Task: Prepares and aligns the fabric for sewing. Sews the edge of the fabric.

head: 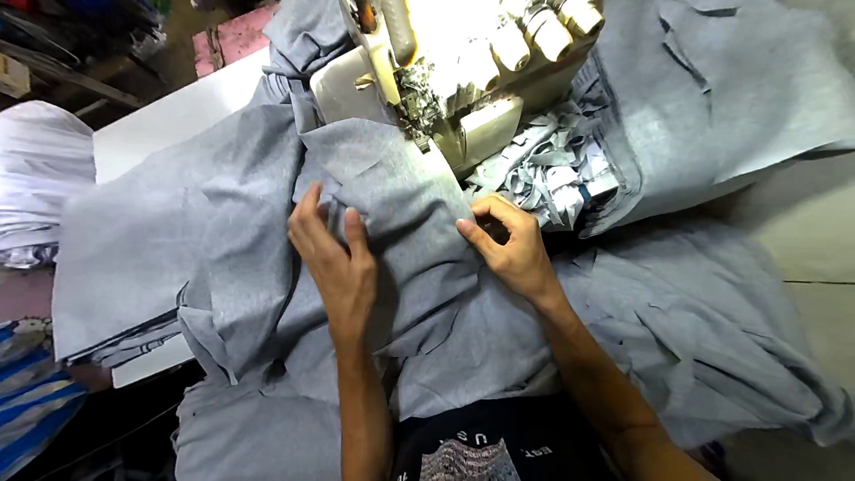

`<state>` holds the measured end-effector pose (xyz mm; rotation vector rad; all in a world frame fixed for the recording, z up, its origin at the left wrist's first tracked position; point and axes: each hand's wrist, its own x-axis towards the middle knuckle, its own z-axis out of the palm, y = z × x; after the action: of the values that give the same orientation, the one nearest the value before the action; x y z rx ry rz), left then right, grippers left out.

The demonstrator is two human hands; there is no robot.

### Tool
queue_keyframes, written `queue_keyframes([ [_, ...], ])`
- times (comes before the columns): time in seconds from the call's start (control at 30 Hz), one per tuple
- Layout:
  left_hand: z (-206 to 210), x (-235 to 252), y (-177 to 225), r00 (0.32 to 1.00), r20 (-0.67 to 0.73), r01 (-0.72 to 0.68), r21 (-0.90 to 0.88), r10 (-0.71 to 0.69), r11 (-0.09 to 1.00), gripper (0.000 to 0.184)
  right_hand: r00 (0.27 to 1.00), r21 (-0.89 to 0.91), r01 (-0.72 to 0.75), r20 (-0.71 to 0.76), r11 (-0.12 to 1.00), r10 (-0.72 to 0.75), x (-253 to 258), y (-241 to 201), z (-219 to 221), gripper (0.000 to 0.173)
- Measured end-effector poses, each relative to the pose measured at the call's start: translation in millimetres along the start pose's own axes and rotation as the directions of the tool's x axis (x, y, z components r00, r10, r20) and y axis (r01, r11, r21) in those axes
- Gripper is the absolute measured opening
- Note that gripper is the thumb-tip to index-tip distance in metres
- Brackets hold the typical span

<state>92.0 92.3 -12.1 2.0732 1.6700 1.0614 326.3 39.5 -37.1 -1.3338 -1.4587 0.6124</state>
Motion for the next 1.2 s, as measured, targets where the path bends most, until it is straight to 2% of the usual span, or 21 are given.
queue_keyframes([
  [0.07, 0, -15, -11, 0.987, 0.047, 0.157, -0.128, -0.152, 0.979, 0.058, 1.000, -0.037, 0.018, -0.006, 0.999, -0.019, -3, -2, -1, 0.016],
  [0.1, 2, -20, -13, 0.982, 0.054, 0.190, -0.174, -0.183, 0.966, 0.048, 0.999, -0.054, 0.031, -0.011, 0.998, -0.031, -4, -3, -1, 0.017],
  [0.2, -4, -21, -11, 0.987, -0.040, 0.137, -0.283, -0.154, 0.949, 0.021, 0.998, -0.095, 0.063, -0.024, 0.993, -0.066, -4, -4, -1, 0.017],
  [0.37, -19, -17, -9, 0.974, -0.059, 0.177, -0.411, -0.220, 0.894, 0.011, 0.997, -0.123, 0.070, 0.001, 0.990, -0.071, -2, -7, 0, 0.018],
  [0.43, -16, -18, -12, 0.964, -0.040, 0.235, -0.326, -0.262, 0.916, 0.014, 0.998, -0.127, 0.069, 0.007, 0.990, -0.068, -2, -7, 0, 0.019],
  [0.57, -9, -17, -11, 0.940, 0.005, 0.338, 0.114, -0.341, 0.934, 0.027, 1.000, -0.076, 0.022, 0.007, 0.997, -0.022, -1, -7, -1, 0.019],
  [0.63, -8, -16, -11, 0.965, -0.034, 0.259, 0.267, -0.259, 0.928, 0.031, 1.000, -0.010, -0.015, 0.006, 1.000, 0.015, -1, -9, -2, 0.018],
  [0.73, -9, -13, 4, 0.996, -0.086, 0.008, 0.297, 0.018, 0.955, 0.038, 0.999, 0.124, -0.042, 0.026, 0.991, 0.039, 0, -9, -3, 0.022],
  [0.83, 1, -10, 33, 0.949, 0.030, -0.313, 0.157, 0.313, 0.937, 0.043, 0.998, 0.186, -0.050, 0.042, 0.981, 0.042, 0, -5, -5, 0.025],
  [0.9, 21, -7, 46, 0.895, 0.123, -0.442, 0.120, 0.429, 0.889, 0.048, 0.998, 0.217, -0.060, 0.049, 0.974, 0.050, 2, -3, -8, 0.022],
  [1.0, 42, -10, 48, 0.895, 0.211, -0.432, 0.192, 0.393, 0.881, 0.057, 0.997, 0.214, -0.059, 0.055, 0.975, 0.049, 5, -3, -20, 0.019],
  [1.2, 48, -16, 49, 0.929, 0.146, -0.364, 0.209, 0.339, 0.908, 0.059, 0.999, 0.191, -0.022, 0.031, 0.981, 0.017, 11, 1, -33, 0.016],
])
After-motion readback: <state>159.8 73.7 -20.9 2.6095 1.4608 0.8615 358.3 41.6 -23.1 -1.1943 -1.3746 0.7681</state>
